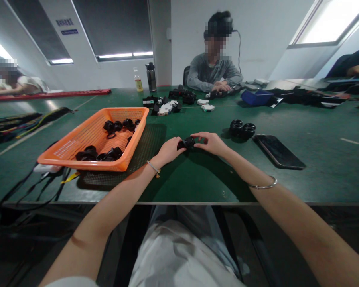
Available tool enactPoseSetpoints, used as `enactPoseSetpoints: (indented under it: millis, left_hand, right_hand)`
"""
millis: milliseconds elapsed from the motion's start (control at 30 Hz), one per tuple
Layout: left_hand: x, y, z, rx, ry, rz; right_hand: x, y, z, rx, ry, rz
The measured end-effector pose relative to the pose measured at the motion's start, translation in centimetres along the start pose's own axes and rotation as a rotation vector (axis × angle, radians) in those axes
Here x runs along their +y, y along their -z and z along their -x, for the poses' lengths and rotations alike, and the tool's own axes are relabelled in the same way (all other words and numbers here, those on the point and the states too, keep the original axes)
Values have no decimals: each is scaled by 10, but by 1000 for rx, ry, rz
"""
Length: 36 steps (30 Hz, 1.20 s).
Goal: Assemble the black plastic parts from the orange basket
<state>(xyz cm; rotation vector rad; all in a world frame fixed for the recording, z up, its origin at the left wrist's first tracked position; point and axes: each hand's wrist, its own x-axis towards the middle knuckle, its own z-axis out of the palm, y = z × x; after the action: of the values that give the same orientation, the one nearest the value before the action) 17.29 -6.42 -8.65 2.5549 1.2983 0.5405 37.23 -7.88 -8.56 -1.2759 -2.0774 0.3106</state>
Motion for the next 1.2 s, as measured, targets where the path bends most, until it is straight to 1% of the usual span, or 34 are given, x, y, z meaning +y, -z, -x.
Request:
enactPoseSetpoints:
  millis: [267,467,800,1033,1200]
  left_hand:
    - [-2,-2,-1,11,-9,0]
    - [0,0,0,1,3,-3]
    - [-2,-1,-1,5,-3,17]
    - [-1,-1,0,7,-6,24]
    - [-2,0,0,2,-7,27]
  right_hand:
    - [-3,0,0,4,-7,15]
    - [-2,-1,0,15,-25,-37]
    - [-9,1,1,-6,-51,-40]
    - [-5,1,2,-34,-32,-70]
    - [-2,0,1,-30,-37,-85]
